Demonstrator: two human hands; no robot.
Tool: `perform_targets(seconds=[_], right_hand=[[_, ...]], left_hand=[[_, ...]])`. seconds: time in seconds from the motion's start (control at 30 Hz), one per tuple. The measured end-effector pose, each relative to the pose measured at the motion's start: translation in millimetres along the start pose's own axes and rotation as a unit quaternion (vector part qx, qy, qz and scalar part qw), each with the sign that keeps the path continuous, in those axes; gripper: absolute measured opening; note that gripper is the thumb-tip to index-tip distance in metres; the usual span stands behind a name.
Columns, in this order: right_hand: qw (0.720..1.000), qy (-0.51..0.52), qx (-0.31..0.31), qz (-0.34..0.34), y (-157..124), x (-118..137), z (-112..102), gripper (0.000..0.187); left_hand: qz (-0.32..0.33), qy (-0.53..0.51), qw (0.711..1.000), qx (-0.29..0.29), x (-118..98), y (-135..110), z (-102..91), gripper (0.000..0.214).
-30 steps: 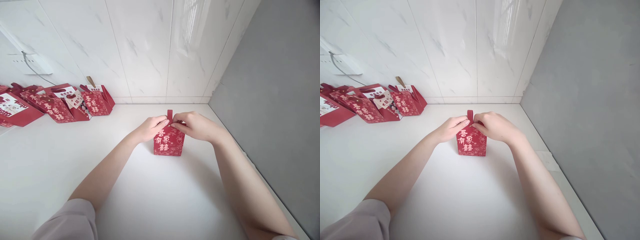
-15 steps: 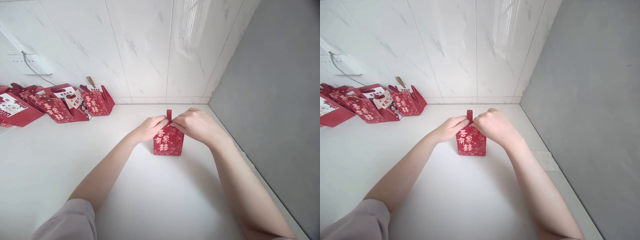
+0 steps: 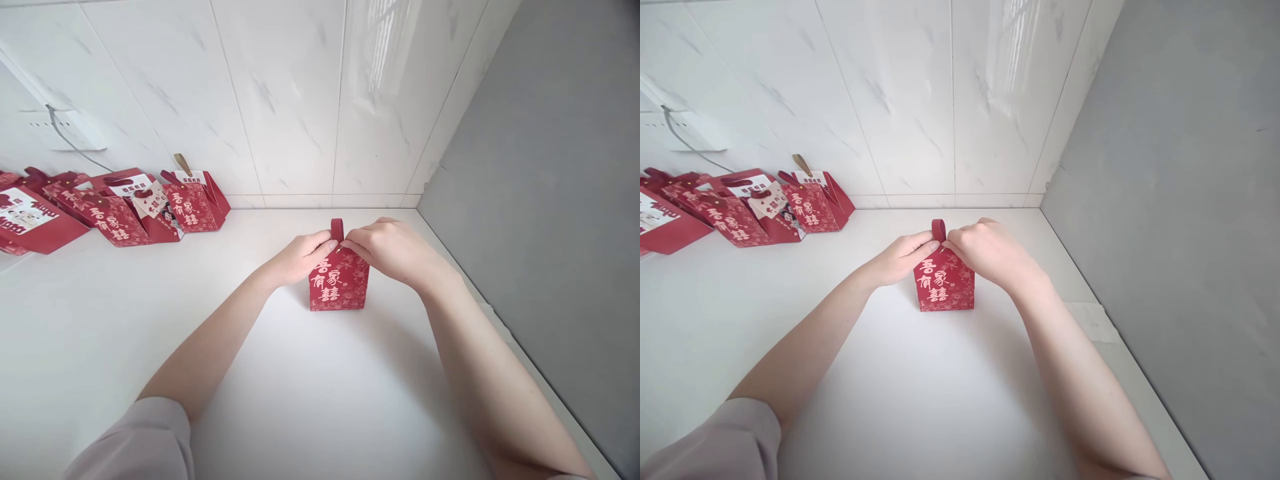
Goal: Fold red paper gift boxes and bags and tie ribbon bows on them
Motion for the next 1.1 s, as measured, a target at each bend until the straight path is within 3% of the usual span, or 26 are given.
perform_targets(seconds=[0.47, 0.7, 1.1], right_hand=[[0.982, 0.117, 0.11, 0.103, 3, 14, 6, 0.022], [0.976, 0.137, 0.111, 0.126, 4, 19, 10, 0.017], [0.961, 0.204, 0.167, 0.08, 0, 8, 4, 0.022]], left_hand=[[-0.003, -0.006, 1.0, -0.017, 0, 0, 1.9, 0.033], [0.005, 0.005, 1.0, -0.02, -2, 0, 2.4, 0.034], [0.002, 0.012, 1.0, -0.006, -1, 0, 2.3, 0.036]])
Point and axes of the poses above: each hand's wrist, its own y-axis towards the middle knuckle, its own z-axis out of the palm, x = y × z, the point moved 1 cm from there along y, towards the middle knuckle, and after that the axes turned 12 degrees about -y, right-handed, at the moved point
